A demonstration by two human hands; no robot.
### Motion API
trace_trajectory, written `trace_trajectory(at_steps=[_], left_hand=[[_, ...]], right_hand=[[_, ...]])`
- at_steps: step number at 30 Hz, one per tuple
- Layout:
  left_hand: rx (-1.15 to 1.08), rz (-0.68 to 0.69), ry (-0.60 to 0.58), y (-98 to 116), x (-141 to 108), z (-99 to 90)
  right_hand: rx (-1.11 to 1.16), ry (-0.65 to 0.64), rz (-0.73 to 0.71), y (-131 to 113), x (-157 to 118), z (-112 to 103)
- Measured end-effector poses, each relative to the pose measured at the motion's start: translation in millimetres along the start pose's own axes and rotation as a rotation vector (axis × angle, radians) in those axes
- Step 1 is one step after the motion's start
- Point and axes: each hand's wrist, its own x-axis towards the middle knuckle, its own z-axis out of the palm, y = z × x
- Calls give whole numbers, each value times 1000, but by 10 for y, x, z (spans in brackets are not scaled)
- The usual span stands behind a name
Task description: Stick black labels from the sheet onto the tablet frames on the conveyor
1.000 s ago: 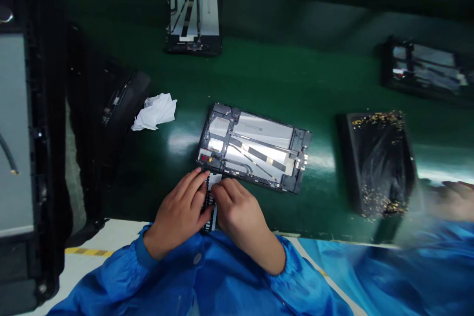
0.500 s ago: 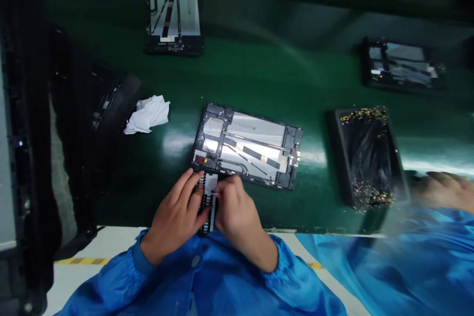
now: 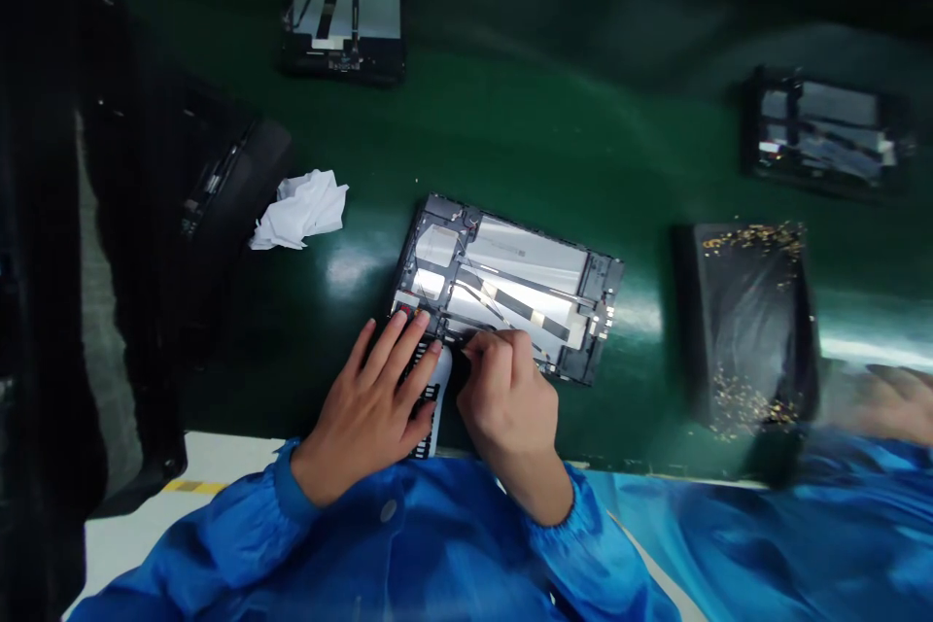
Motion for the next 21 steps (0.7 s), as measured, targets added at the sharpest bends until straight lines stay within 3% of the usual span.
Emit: trace_trajectory(at_steps=[21], left_hand=[[13, -37, -31, 50, 84, -4]], right_hand=[[51, -34, -24, 28, -15, -39]])
